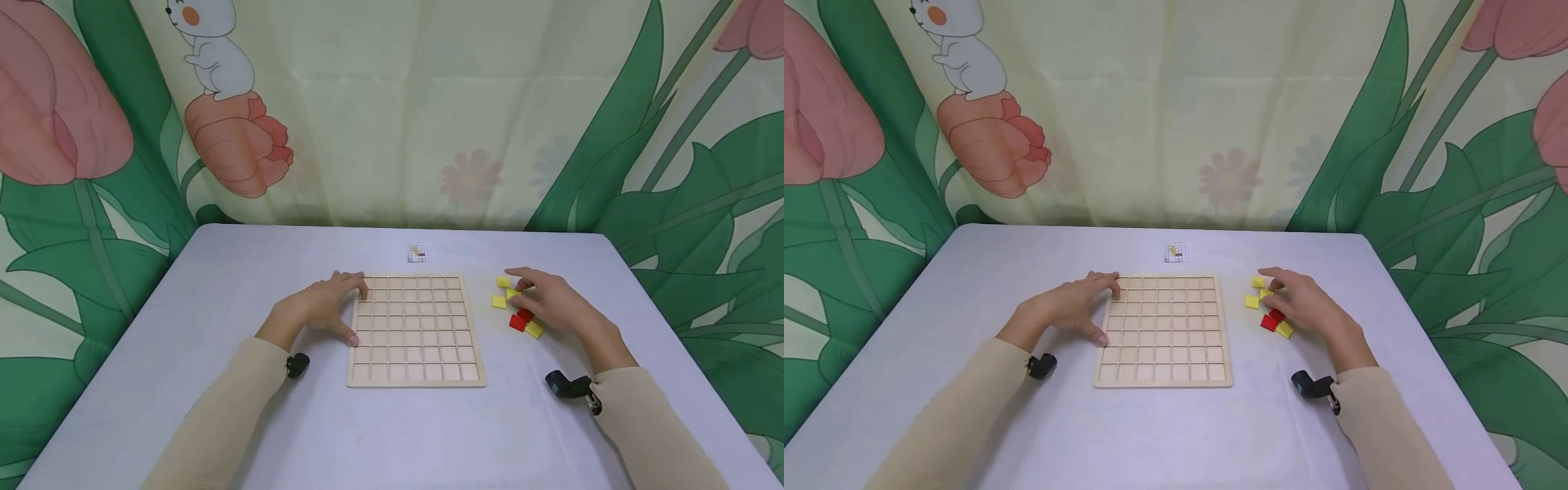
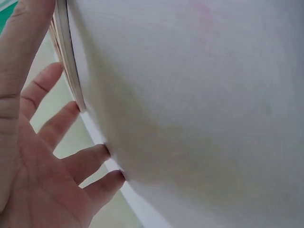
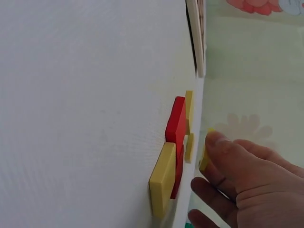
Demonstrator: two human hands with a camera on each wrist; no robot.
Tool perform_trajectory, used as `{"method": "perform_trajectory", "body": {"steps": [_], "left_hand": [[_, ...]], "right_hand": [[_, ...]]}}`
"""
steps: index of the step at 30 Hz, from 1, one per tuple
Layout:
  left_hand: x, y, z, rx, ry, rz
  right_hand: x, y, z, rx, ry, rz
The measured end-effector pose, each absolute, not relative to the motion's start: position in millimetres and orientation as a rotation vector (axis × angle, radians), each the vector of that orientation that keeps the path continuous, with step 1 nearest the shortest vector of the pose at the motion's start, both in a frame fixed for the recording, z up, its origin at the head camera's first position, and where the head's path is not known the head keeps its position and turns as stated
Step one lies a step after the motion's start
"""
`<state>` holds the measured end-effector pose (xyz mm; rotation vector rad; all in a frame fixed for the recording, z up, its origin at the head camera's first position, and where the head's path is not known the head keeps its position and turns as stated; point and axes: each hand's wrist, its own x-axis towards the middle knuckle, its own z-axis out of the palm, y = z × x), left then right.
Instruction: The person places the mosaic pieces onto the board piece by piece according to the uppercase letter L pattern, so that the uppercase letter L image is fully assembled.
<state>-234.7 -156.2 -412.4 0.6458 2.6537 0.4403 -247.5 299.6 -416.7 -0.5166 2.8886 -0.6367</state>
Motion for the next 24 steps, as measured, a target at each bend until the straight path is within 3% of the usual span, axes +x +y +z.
{"method": "perform_trajectory", "body": {"steps": [24], "left_hand": [[-239,-157,-411,0.652,2.661,0.428]], "right_hand": [[-254,255,-406,-0.895,2.975,-0.841]]}}
